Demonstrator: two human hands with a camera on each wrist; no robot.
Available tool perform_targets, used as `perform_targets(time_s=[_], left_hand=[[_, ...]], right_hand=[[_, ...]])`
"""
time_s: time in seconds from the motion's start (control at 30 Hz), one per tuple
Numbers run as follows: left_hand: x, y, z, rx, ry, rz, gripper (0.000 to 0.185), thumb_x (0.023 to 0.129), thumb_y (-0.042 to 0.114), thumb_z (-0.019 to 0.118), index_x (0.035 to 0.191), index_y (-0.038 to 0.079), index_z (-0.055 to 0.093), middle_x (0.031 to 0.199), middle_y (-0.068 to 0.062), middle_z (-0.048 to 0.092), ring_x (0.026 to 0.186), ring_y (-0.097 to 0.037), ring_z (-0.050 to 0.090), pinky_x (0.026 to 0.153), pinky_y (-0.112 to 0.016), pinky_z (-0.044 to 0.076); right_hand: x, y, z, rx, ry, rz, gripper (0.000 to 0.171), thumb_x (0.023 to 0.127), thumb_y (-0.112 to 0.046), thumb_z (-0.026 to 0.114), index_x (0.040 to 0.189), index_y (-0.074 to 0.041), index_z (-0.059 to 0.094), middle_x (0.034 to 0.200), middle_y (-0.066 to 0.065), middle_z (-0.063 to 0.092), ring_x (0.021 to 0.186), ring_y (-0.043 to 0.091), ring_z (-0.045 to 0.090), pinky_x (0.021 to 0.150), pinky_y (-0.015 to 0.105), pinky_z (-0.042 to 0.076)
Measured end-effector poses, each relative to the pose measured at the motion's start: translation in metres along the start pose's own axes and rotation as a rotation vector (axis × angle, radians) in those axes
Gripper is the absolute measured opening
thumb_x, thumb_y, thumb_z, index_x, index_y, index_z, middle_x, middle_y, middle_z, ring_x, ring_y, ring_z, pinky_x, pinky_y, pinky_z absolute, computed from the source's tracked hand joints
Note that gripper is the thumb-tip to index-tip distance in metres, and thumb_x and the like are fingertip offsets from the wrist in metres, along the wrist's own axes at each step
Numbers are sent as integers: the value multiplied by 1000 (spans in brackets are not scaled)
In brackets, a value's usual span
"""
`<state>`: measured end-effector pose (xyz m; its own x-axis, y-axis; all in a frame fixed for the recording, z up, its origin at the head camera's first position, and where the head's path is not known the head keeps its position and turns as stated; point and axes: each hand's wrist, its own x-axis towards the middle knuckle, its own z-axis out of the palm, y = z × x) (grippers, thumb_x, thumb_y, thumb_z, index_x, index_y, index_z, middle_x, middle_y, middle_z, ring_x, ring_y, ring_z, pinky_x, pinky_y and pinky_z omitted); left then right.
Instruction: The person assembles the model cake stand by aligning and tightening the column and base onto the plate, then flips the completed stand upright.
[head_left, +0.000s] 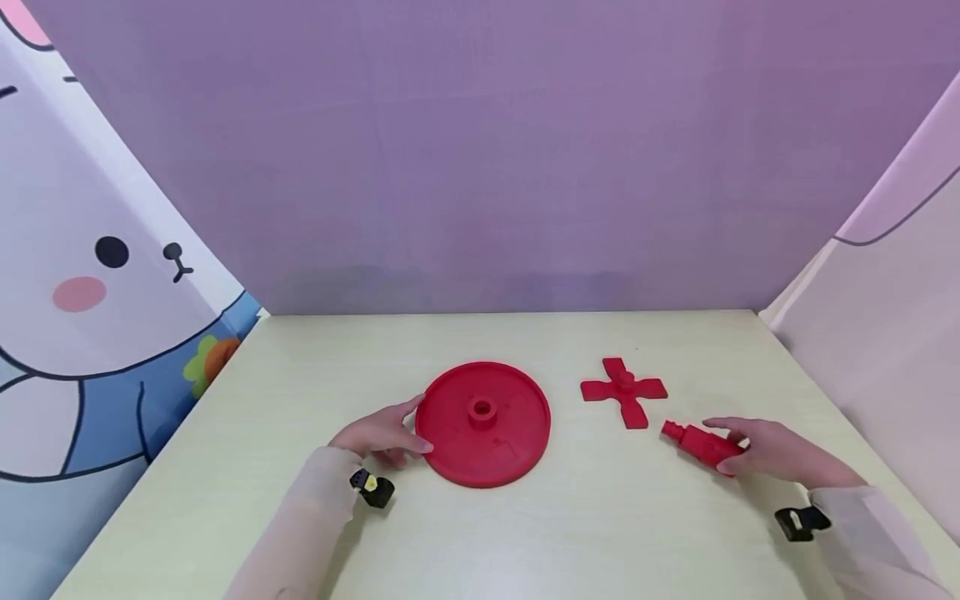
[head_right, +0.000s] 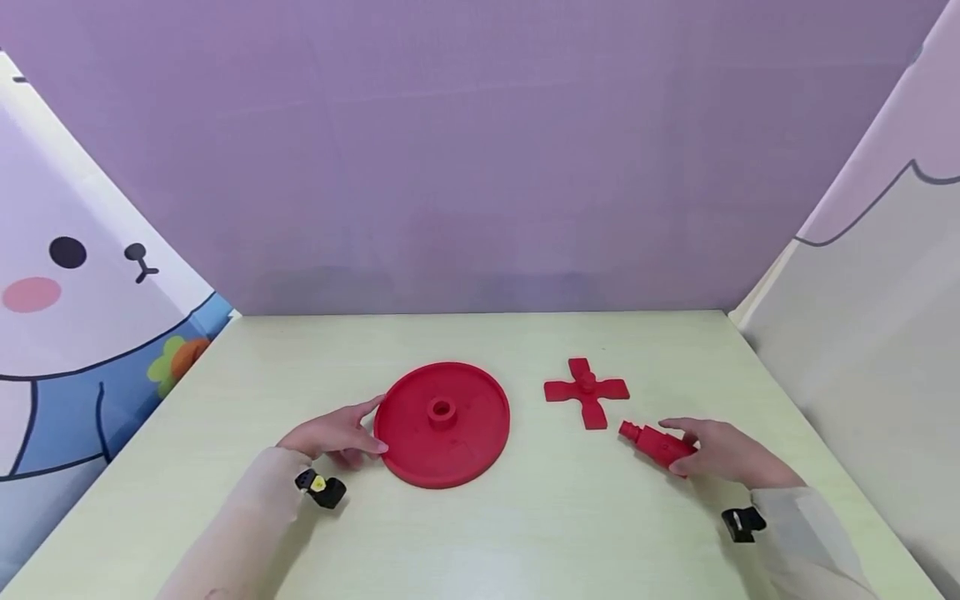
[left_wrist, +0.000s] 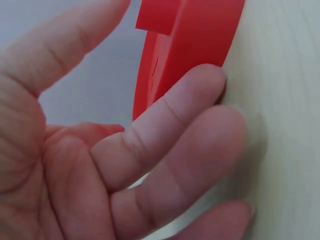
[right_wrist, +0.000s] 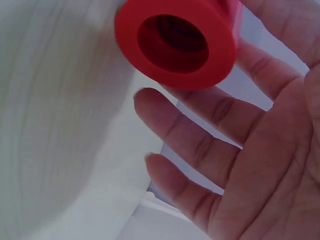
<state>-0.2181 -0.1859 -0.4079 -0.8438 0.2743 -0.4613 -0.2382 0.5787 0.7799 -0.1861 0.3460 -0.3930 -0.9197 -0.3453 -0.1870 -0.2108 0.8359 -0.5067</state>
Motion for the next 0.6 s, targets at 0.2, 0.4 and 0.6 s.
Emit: perform_targets(time_s=[0.2, 0.4, 0.6], left_hand=[[1, 0, 4, 10, 7, -24, 95, 79, 23, 77, 154, 17, 20, 76, -7, 63, 54, -19, 55, 57, -29, 48], [0, 3, 6, 9, 3, -8, 96, 78, 21, 77, 155, 17, 19, 75, -7, 62, 53, -20, 55, 55, -29, 46], [3, 3, 7, -18, 16, -10, 98, 75, 20, 79, 154, 22, 20, 75, -8, 60, 53, -20, 55, 54, -29, 47]], right_hand=[[0, 3, 3, 13, 9, -15, 64, 75, -15, 80, 126, 11, 51, 94, 9, 61, 83, 23, 54, 62, 27, 47], [2, 4, 4, 7, 15, 0, 63, 75, -14, 80, 126, 10, 52, 95, 9, 61, 85, 24, 54, 64, 29, 48], [6, 5, 8, -3, 9, 28, 64, 74, -16, 81, 126, 9, 54, 100, 15, 60, 88, 28, 53, 69, 37, 48]])
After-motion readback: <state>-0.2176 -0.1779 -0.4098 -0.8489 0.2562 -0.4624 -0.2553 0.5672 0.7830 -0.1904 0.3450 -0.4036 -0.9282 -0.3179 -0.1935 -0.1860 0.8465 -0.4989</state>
